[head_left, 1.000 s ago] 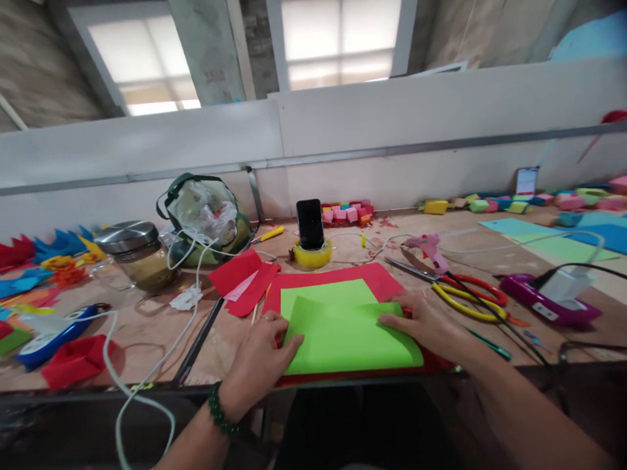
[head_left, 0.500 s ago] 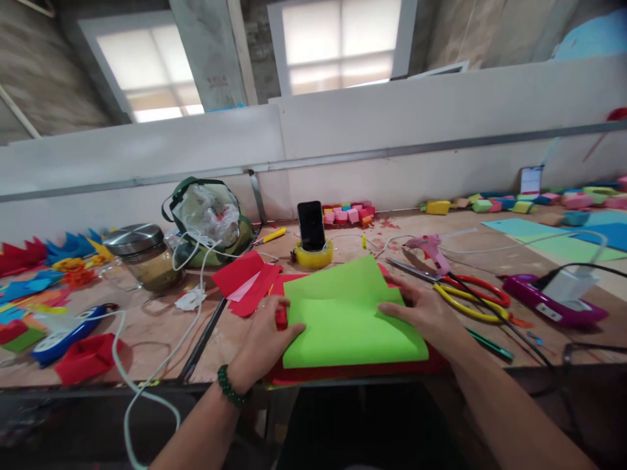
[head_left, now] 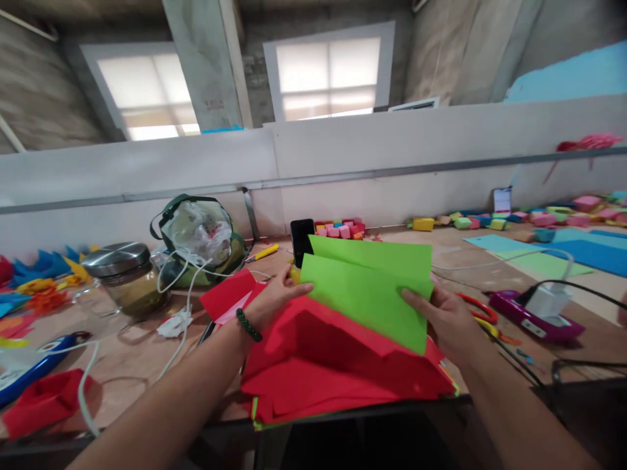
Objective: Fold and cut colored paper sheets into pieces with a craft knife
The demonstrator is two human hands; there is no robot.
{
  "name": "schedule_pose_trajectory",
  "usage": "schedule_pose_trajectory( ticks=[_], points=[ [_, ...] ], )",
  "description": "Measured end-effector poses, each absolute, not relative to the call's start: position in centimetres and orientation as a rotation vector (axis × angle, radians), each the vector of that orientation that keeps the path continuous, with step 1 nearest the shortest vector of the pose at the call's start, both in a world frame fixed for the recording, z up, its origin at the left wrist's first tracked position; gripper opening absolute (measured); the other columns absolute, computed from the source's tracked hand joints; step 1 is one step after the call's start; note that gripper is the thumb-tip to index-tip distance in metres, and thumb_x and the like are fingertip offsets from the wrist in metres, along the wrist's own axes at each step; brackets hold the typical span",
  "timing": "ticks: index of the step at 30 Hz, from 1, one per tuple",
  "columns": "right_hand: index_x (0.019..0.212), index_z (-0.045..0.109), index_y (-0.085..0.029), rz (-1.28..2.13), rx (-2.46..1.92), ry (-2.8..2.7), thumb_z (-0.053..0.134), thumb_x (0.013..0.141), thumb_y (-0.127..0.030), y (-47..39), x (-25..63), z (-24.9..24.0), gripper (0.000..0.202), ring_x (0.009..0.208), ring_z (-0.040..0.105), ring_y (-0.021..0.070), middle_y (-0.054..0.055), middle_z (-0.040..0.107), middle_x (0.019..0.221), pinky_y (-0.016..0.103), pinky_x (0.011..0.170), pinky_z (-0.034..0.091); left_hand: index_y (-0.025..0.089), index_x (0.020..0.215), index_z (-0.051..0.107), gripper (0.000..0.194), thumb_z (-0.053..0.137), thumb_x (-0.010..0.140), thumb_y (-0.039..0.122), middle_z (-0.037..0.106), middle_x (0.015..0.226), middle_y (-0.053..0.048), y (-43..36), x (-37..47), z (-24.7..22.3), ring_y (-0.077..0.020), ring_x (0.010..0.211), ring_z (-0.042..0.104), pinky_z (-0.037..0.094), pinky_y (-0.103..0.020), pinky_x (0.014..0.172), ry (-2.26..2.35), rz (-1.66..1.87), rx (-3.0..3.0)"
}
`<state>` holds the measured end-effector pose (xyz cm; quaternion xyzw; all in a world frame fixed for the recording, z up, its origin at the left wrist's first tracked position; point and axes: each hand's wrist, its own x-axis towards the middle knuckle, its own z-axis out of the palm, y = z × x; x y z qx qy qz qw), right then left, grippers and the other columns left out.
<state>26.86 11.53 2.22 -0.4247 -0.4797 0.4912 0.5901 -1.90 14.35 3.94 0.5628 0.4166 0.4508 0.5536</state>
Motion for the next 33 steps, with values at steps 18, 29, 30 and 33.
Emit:
schedule_pose_trajectory(
  ticks=[18,29,30,33],
  points=[
    [0.102,0.067,-0.022,1.107,-1.065,-1.043,0.087,0.060,-0.036,10.4,28.0,1.2,0.049,0.075,0.074,0.0238,0.005,0.078,0.089,0.033,0.066,0.061,0.012,0.091,0.075,0.037,0.083,0.069,0.040,0.076,0.088,-0.008,14.2,-0.7,-0.3,-0.0159,0.074,0.068,0.051,-0.024,0.071,0.842,1.054,1.164],
    [0.089,0.076,-0.021,0.905,-1.204,-1.090,0.082,0.064,-0.046,8.7,27.7,0.4,0.036,0.065,0.070,0.0210,0.004,0.076,0.073,0.027,0.056,0.055,0.014,0.111,0.069,0.057,0.088,0.061,0.034,0.073,0.108,-0.013,12.2,0.0,1.4,-0.0273,0.093,0.070,0.054,-0.035,0.083,0.715,0.882,1.095],
    [0.089,0.077,-0.021,0.887,-1.222,-1.095,0.082,0.065,-0.047,8.7,27.8,0.3,0.036,0.063,0.069,0.0207,0.003,0.076,0.072,0.027,0.055,0.055,0.014,0.110,0.070,0.055,0.088,0.062,0.032,0.073,0.108,-0.013,12.2,-0.1,1.4,-0.0270,0.093,0.070,0.054,-0.035,0.084,0.692,0.878,1.086],
    [0.090,0.078,-0.021,0.866,-1.269,-1.108,0.080,0.065,-0.047,8.8,28.1,0.0,0.036,0.062,0.069,0.0205,0.003,0.076,0.075,0.027,0.052,0.053,0.012,0.100,0.073,0.045,0.089,0.061,0.028,0.075,0.099,-0.011,12.4,-0.3,1.4,-0.0237,0.085,0.072,0.055,-0.032,0.080,0.744,0.894,1.049]
  ],
)
